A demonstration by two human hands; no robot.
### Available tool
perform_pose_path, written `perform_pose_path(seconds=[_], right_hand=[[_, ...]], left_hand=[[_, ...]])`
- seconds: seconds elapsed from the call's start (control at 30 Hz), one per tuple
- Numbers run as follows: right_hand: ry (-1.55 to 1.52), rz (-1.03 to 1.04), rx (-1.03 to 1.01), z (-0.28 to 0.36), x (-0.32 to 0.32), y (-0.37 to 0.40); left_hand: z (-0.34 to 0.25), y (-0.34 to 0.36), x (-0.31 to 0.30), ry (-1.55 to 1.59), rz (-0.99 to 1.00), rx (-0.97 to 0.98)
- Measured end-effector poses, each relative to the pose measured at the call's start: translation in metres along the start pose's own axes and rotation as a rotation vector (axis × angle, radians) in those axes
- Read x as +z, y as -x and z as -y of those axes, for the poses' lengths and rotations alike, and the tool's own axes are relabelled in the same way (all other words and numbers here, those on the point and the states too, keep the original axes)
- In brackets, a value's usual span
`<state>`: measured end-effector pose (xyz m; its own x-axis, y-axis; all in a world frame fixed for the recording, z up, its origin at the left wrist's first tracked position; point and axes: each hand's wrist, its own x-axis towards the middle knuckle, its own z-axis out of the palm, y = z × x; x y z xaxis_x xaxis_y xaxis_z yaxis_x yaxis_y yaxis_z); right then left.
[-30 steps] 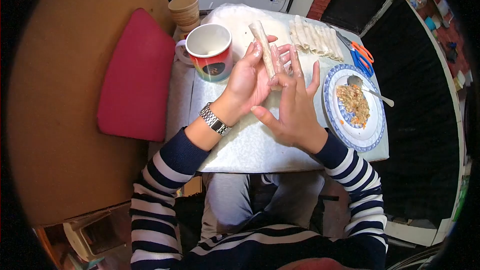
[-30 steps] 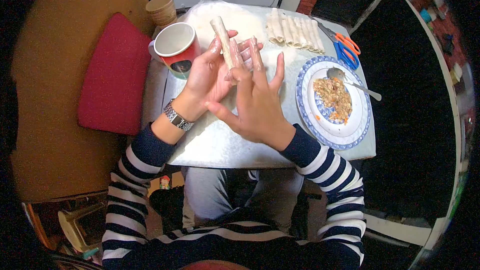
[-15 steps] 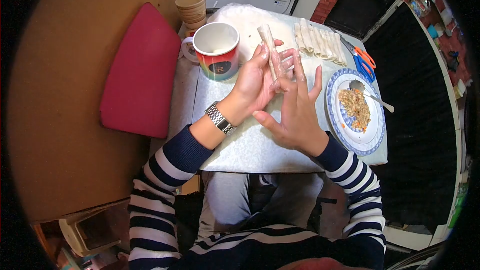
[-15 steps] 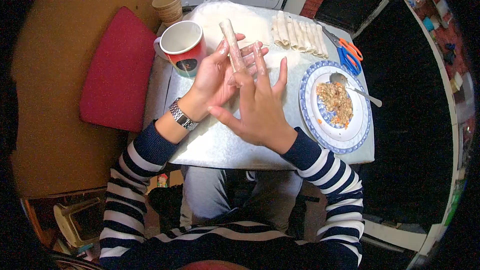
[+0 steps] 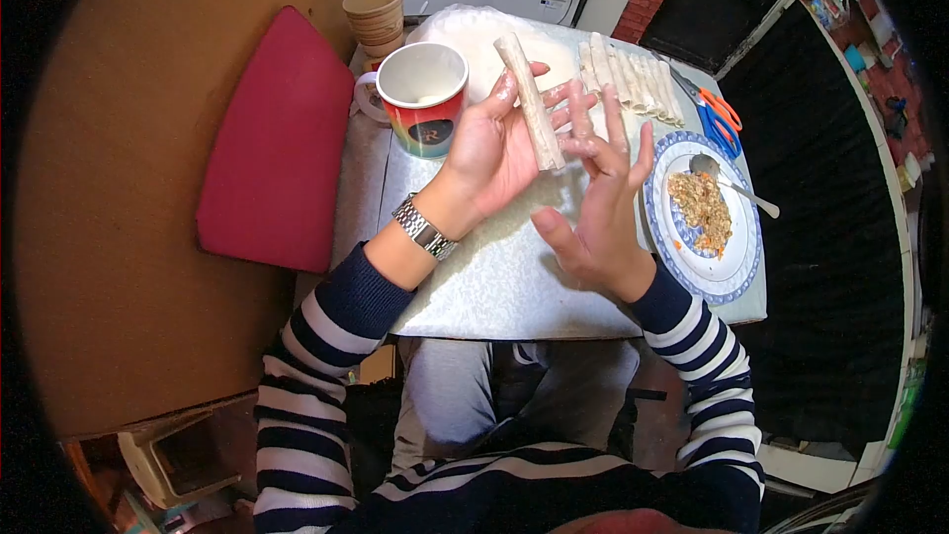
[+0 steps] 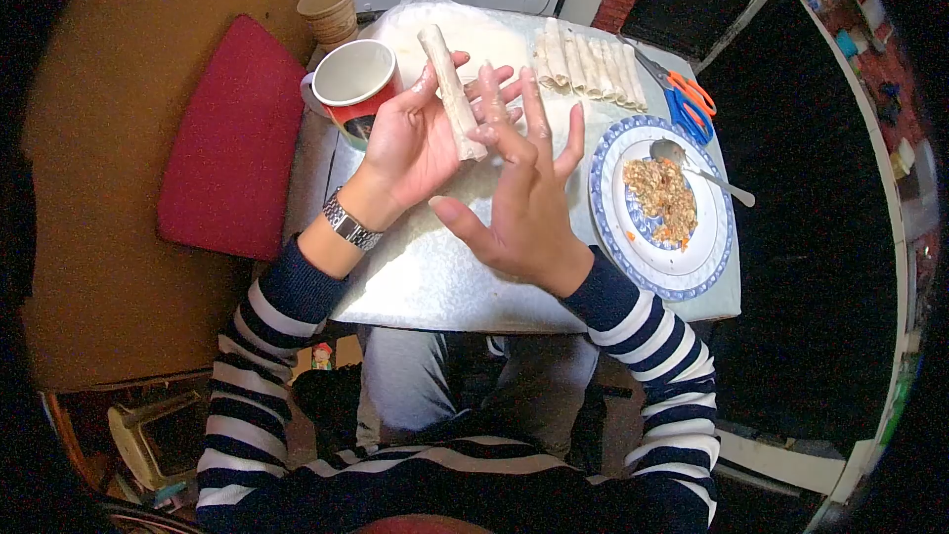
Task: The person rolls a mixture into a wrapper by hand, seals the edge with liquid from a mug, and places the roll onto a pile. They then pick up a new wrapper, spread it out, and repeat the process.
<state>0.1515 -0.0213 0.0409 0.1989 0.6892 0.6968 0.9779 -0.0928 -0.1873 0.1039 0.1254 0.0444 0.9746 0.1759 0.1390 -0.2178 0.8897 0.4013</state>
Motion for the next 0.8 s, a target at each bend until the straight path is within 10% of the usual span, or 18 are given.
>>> perform_pose_path(seconds=[0.8], right_hand=[[0.021,0.100,-0.019,0.009,0.012,0.003]], left_hand=[[0.006,-0.003,-0.009,-0.036,-0.089,0.041]])
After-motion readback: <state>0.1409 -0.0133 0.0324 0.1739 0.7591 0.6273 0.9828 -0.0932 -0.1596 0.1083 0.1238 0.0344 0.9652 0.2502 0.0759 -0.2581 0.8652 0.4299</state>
